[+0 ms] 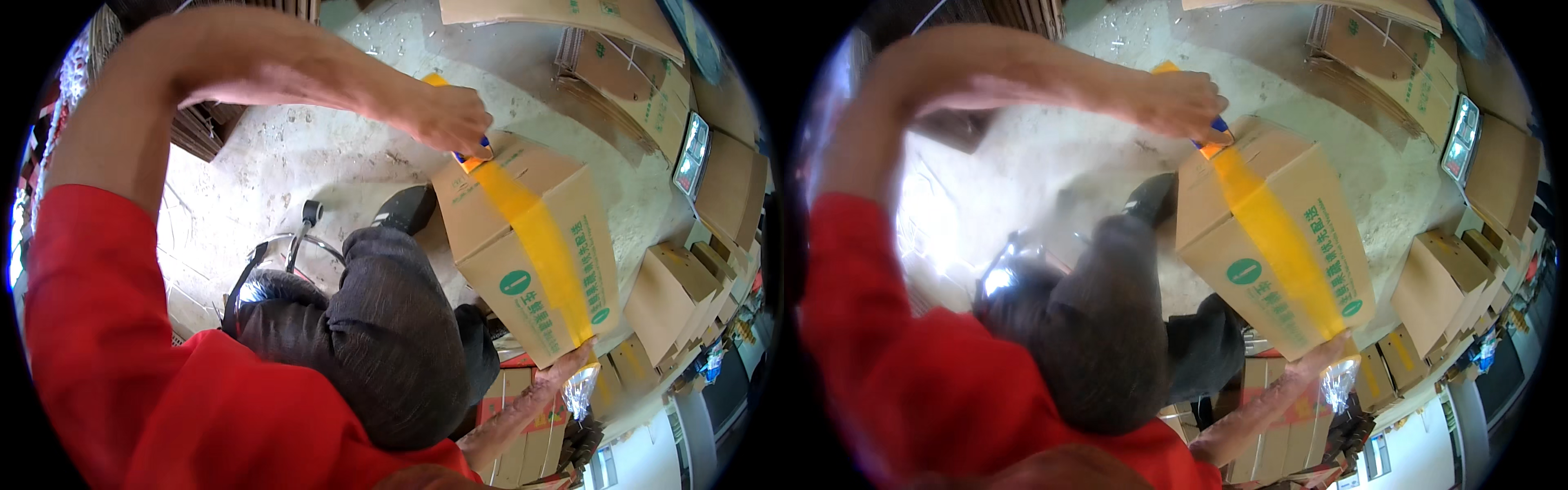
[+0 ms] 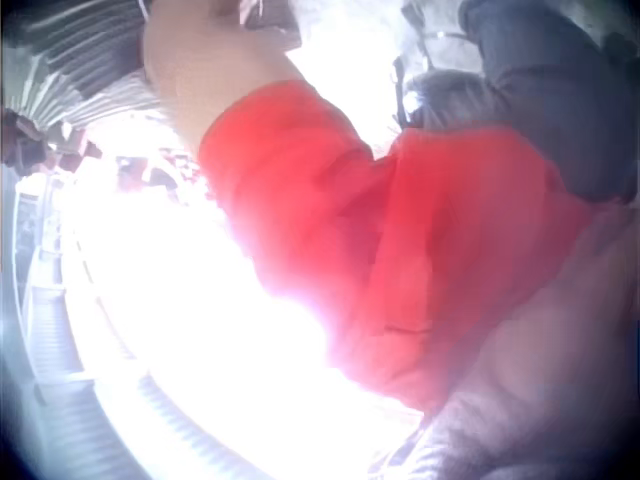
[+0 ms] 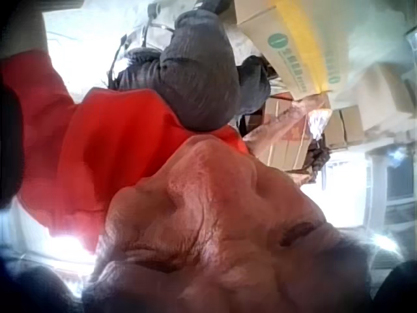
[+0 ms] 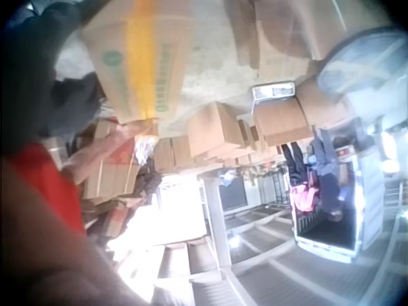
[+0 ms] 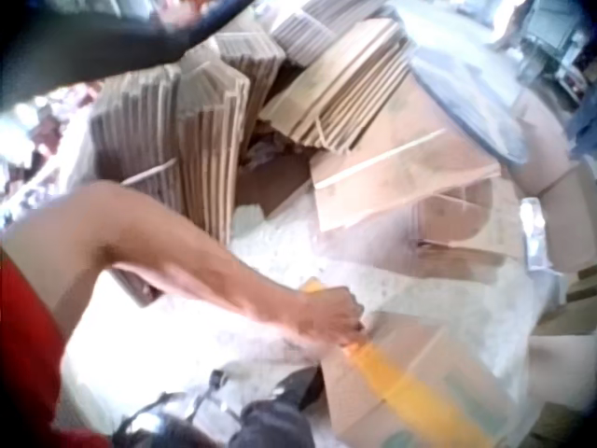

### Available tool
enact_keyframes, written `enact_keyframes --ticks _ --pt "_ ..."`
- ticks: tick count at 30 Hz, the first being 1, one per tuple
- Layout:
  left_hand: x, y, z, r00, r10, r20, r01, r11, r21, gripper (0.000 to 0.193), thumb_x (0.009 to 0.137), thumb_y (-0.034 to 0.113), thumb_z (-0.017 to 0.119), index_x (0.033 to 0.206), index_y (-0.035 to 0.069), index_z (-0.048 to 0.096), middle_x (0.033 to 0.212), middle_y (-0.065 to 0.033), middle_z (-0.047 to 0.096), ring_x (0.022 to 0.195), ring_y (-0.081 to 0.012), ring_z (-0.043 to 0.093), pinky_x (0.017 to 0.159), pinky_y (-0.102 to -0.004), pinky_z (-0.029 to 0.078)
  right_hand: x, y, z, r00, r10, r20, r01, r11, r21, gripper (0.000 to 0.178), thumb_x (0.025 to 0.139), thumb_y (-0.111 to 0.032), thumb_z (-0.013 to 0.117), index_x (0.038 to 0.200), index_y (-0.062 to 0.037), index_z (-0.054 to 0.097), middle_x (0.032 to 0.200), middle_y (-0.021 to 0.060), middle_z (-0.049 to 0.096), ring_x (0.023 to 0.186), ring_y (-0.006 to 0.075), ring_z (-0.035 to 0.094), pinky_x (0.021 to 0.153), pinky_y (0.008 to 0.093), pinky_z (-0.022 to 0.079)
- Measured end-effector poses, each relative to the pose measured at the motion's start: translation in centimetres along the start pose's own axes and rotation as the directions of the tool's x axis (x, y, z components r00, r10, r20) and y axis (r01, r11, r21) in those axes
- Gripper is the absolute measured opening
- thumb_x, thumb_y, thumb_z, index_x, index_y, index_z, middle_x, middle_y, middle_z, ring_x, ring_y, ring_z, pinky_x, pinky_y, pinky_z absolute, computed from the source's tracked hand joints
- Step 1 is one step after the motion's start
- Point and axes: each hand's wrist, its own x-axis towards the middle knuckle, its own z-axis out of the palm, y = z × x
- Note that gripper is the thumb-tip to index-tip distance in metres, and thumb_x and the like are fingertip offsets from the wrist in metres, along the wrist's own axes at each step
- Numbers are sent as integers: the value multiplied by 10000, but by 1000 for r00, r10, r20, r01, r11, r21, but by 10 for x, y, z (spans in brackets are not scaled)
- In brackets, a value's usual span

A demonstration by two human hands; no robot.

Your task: The person assembles flat cardboard sheets into boxes, folds the flaps, and seals them with yellow packing tape using a handheld dispenser. The person repeats this process for multiple boxes, stacking the finished ones nearby.

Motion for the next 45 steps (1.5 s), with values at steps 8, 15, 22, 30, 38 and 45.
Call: enact_keyframes --ticks 8,15,22,30,38,45 --pt "35 21 5 757 -224 613 -87 896 435 317 831 199 783 1143 163 741 1016 -86 739 965 -286 726 751 -398 561 -2 -4 13 999 -18 -32 22 992 127 620 1132 -517 417 1454 3 513 1363 132 617 1207 240 629 981 405 551" --pt "-108 -29 138 910 -252 328 396 302 -867 724 865 329 861 1489 82 590 1317 -135 717 1181 -247 674 1029 -381 526 6 5 6 998 -14 -66 19 996 85 609 1158 -447 342 1458 58 500 1383 189 603 1201 278 630 999 415 536" --pt "-102 26 121 828 -532 177 518 604 -605 509 1010 293 677 1479 112 599 1447 -189 591 1404 -383 501 1156 -459 430 2 -3 9 998 -57 -36 56 998 -27 629 1158 -462 335 1461 62 503 1330 176 640 1150 256 652 977 391 540" --pt "107 45 117 416 -873 -253 -104 231 -967 400 1092 266 515 1414 49 610 1407 -231 599 1344 -359 547 1174 -430 406 8 1 3 1000 -20 -21 22 996 84 586 1150 -467 371 1451 15 513 1333 135 639 1171 237 655 959 388 573" --pt "96 51 196 248 -969 6 364 87 -927 350 1048 281 519 1255 30 648 1182 -236 716 1084 -432 679 895 -520 526 41 62 -50 825 -565 31 506 712 -486 405 1120 -330 494 1302 2 635 1210 145 697 1043 307 676 929 378 549" --pt "75 48 216 478 -848 230 288 -95 -953 534 1038 481 575 1227 -6 683 1191 -219 720 1097 -354 688 945 -468 517 29 13 -13 756 -609 -240 355 689 -632 387 1106 -262 461 999 58 651 804 182 659 754 243 574 718 404 475"
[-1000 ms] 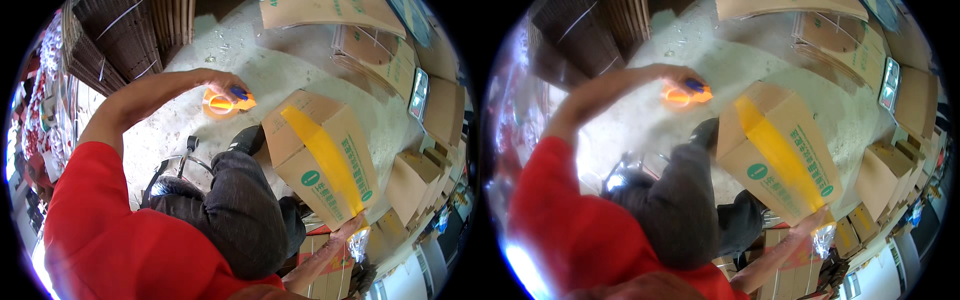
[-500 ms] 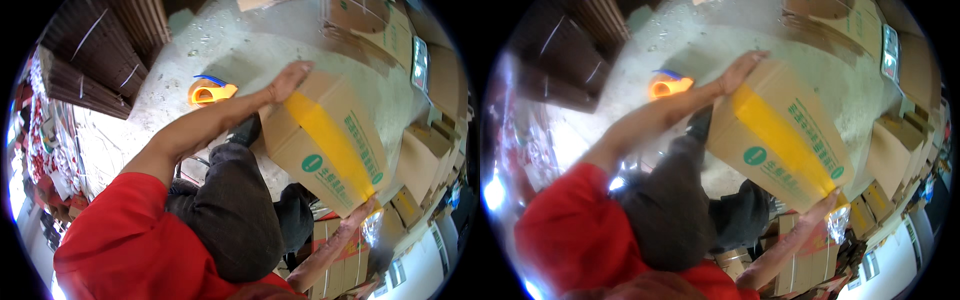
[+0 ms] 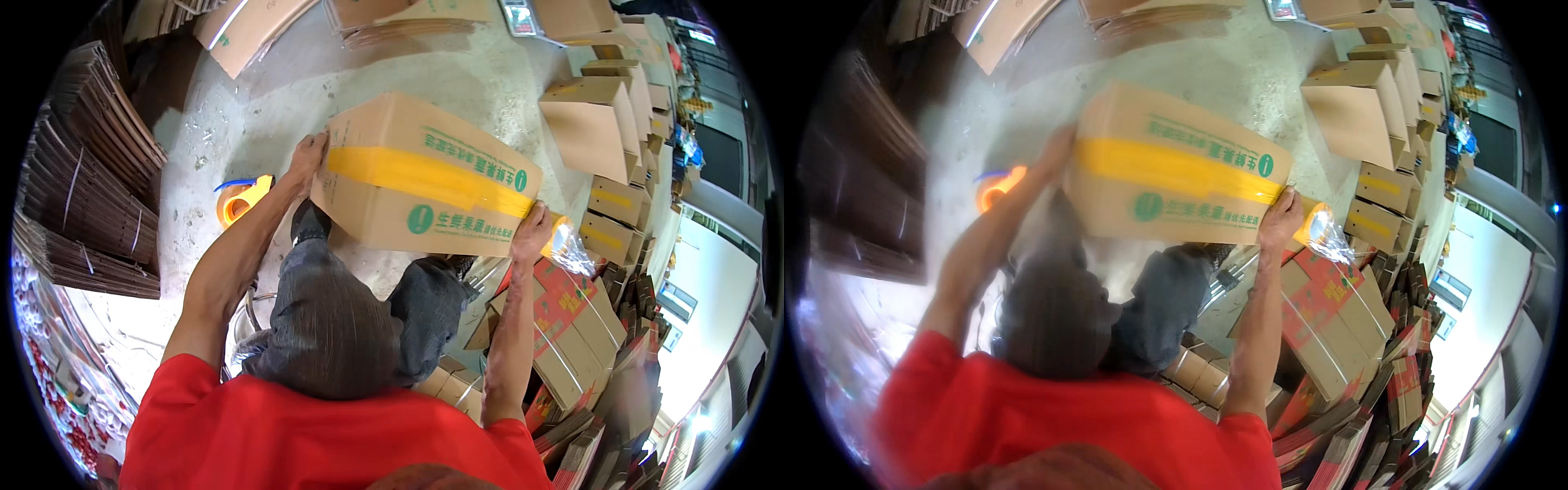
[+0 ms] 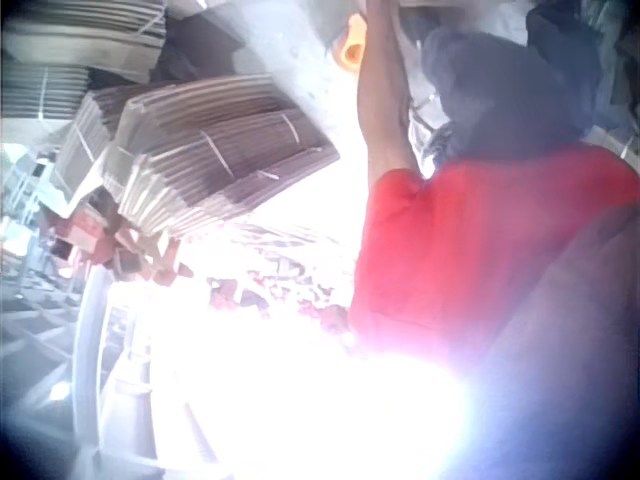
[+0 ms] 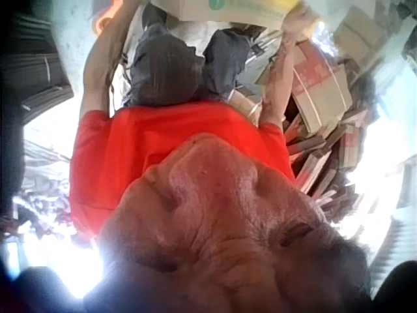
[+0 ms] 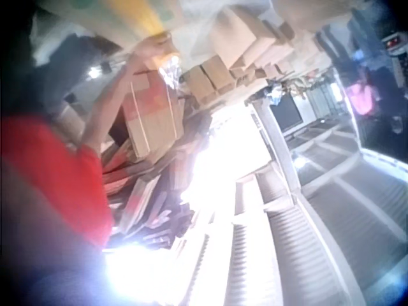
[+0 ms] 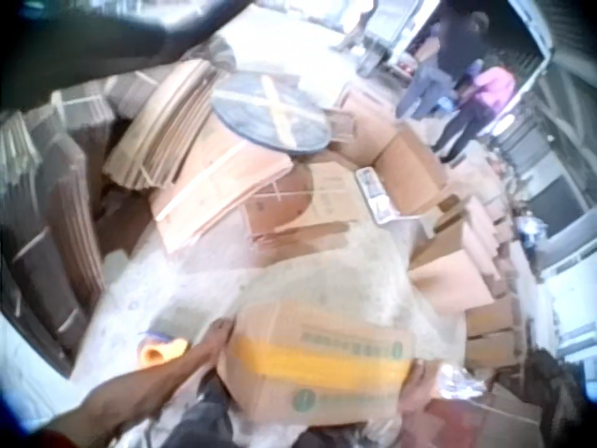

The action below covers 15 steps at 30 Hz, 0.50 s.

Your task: The person assembles flat cardboard sheets into boxes, folds the flaps, and seals them with yellow packing tape using a handheld dispenser. The person repeats this process for multiple boxes, stacking the finished ones nearby.

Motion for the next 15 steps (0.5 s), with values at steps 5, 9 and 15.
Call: enact_keyframes --ticks 5,9,15 --pt "-52 76 -47 843 114 526 330 663 -672 509 1055 413 629 1375 18 600 1284 -107 695 1182 -211 674 958 -366 554 -1 44 -7 938 343 46 -342 895 287 407 1097 -298 490 924 41 635 757 100 601 724 213 544 694 411 473" --pt "-127 223 -98 790 185 585 270 752 -602 478 1002 243 734 1395 28 564 1249 -87 706 1115 -161 701 948 -336 604 -25 63 -7 827 534 178 -542 668 510 365 1104 -326 496 1089 -11 679 973 73 661 899 200 601 790 389 501" --pt "-215 386 -91 732 576 363 -463 812 -354 364 997 224 742 1280 10 661 1107 -62 749 964 -177 723 861 -341 590 -100 1 9 798 541 266 -408 160 899 366 1106 -305 498 1271 -3 624 1236 131 637 1119 239 592 938 377 506"
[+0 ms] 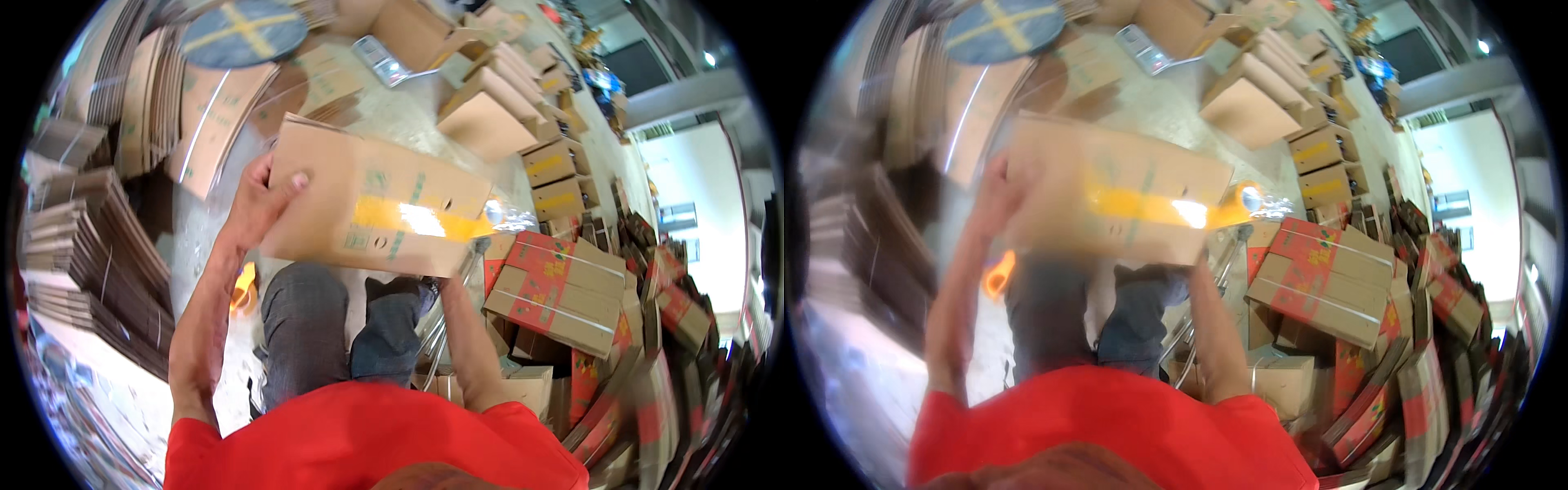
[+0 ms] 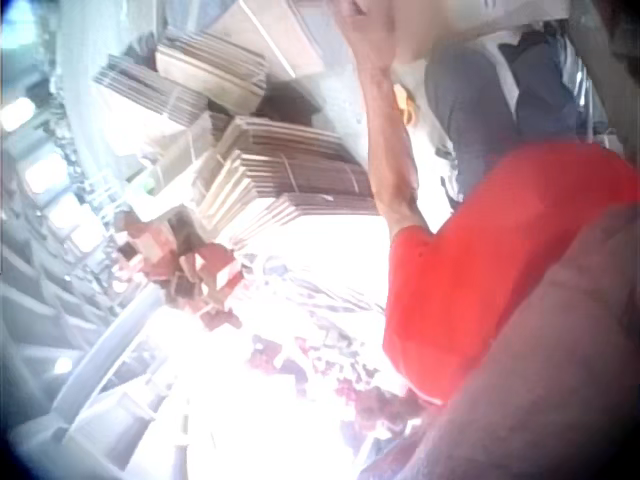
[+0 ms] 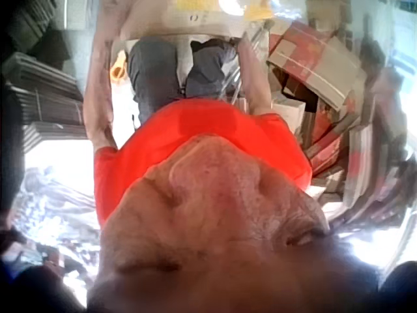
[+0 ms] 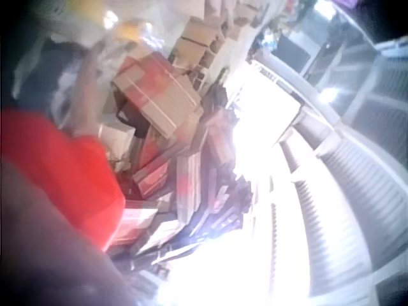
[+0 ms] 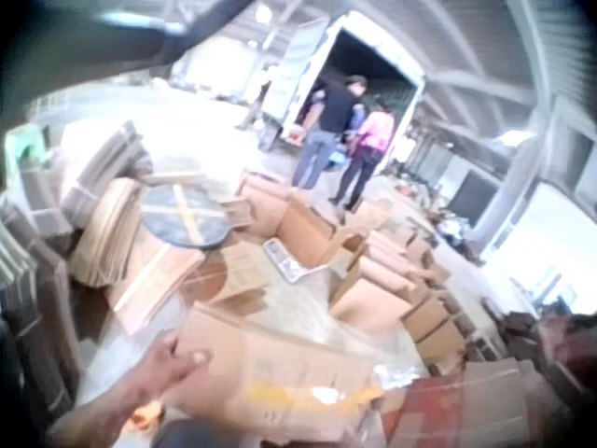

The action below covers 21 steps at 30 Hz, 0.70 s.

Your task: The person assembles flat cardboard sheets into boxes, folds the flaps, and seals them with yellow packing tape using a handheld dispenser. The person repeats this process for multiple boxes, stacking the finished ones nearby.

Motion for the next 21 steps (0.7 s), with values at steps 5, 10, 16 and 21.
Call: enact_keyframes --ticks 5,10,16,21 --pt "-31 105 68 705 541 458 -708 500 499 179 1022 169 648 934 23 703 863 -93 662 781 -274 672 782 -363 578 -107 -14 10 936 -75 344 252 825 -506 282 1078 -183 547 1245 11 665 1234 181 697 1141 327 660 1014 424 501" --pt "53 170 164 370 820 436 -868 137 477 265 1012 197 640 1161 -23 633 984 -208 675 928 -374 672 823 -453 555 -222 -61 16 698 -475 536 646 94 -757 324 925 -242 728 1177 -41 700 993 197 760 946 424 714 876 499 552" --pt "255 268 266 287 897 335 -813 44 581 426 997 203 638 1351 -28 589 1069 -263 677 1029 -439 657 880 -518 528 -210 -59 31 855 -347 386 467 187 -864 379 943 -303 715 1234 -61 688 1044 160 776 957 406 731 869 500 571" --pt "146 149 258 333 828 451 -904 143 404 500 983 164 646 1458 56 532 1168 -198 648 1109 -406 603 975 -495 494 -217 -56 10 917 -287 277 356 274 -894 416 948 -305 708 1272 -46 684 1078 178 771 997 397 733 896 490 568"
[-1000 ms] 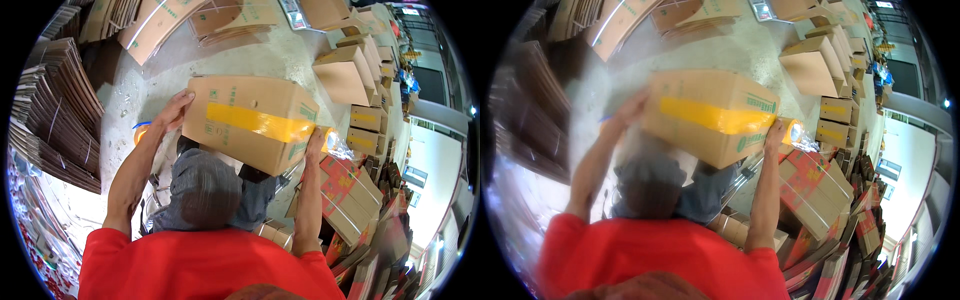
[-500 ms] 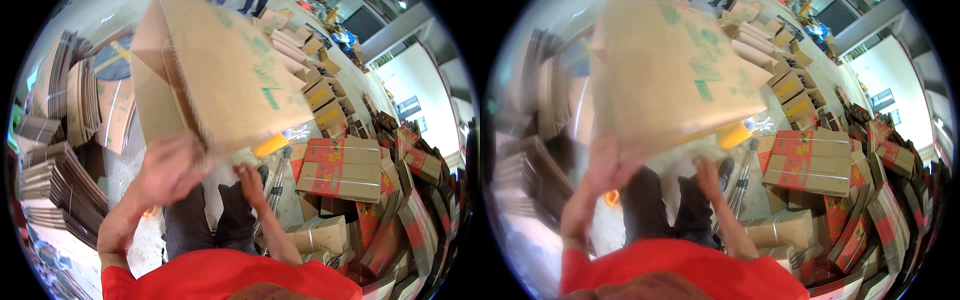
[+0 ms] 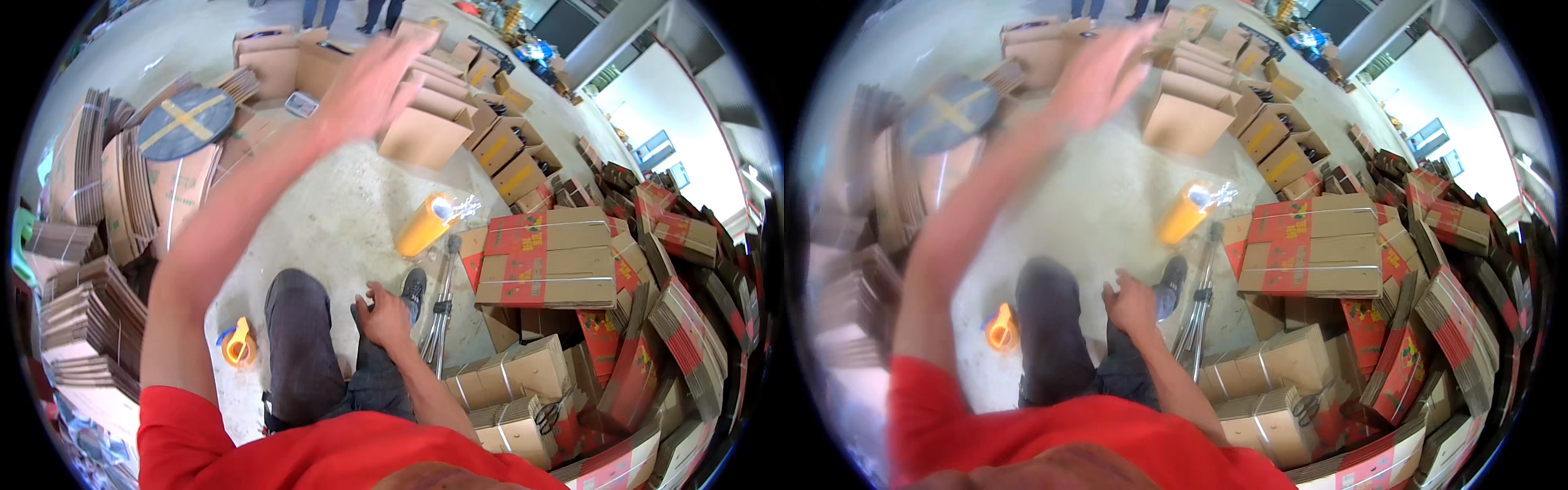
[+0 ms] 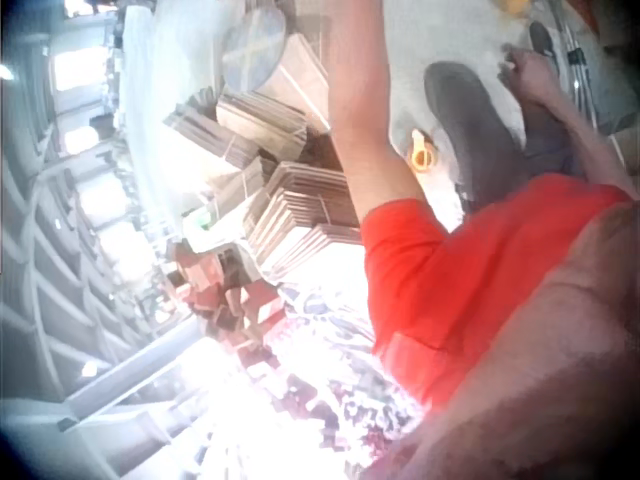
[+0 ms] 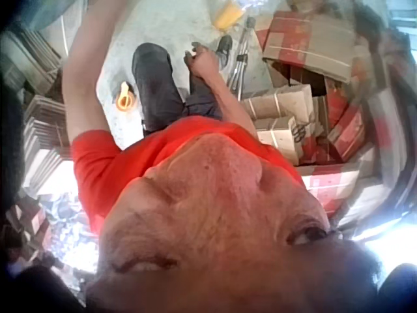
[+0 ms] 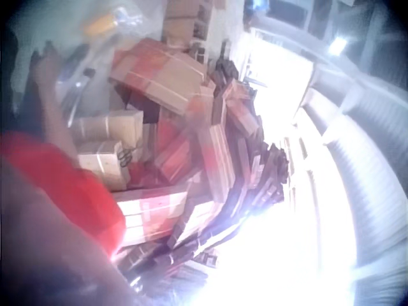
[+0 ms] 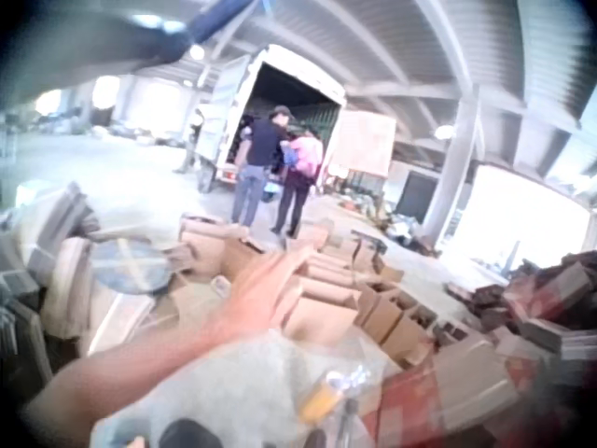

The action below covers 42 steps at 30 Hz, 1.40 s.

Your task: The person assembles flat cardboard sheets into boxes, folds the flaps, and seals them with yellow packing tape using a handheld dispenser. The person repeats this process for multiple boxes, stacking the finished ones nearby.

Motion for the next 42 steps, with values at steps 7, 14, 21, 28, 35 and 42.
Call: enact_keyframes --ticks 7,14,21,28,35,42 --pt "-446 27 -94 515 -857 11 844 509 170 441 924 29 677 1361 -1 632 1310 -204 678 1176 -333 672 1002 -395 528 10 -23 17 979 -191 64 190 981 29 425 945 -301 711 1265 -22 682 1077 197 768 994 413 728 888 507 562" --pt "-564 175 -184 146 -960 -241 979 106 172 432 936 36 659 1357 -45 612 1289 -219 662 1111 -334 664 945 -420 542 32 -31 57 920 -370 125 377 925 -39 377 932 -312 722 1187 -35 721 994 206 770 947 430 728 837 525 567" --pt "-597 216 -261 282 -708 -647 896 -46 442 561 911 17 702 1449 60 548 1450 -207 559 1397 -415 478 1191 -496 380 41 -47 65 921 -340 191 345 939 6 432 970 -291 648 1275 12 695 1018 262 759 983 426 735 866 488 566" --pt "-631 277 -330 118 -603 -789 837 -368 406 662 853 81 721 1464 32 471 1382 -244 518 1279 -437 482 1110 -544 378 15 -54 71 884 -371 284 407 910 -77 451 1004 -371 642 1272 -13 700 1058 208 777 993 395 740 886 472 555" --pt "-558 246 -389 294 -495 -817 783 -365 503 1022 770 270 888 1606 61 337 1569 -214 410 1431 -424 386 1188 -594 281 23 -45 57 899 -368 239 402 908 -117 458 1018 -360 622 1283 7 687 1077 217 770 1017 396 733 902 471 551" --pt "-571 255 -453 302 -772 -560 658 -256 708 1113 815 454 831 1671 86 223 1694 -216 275 1519 -439 312 1276 -530 283 21 -47 60 898 -383 215 409 908 -93 466 1019 -367 620 1287 8 686 1082 220 769 1018 397 732 900 472 551"
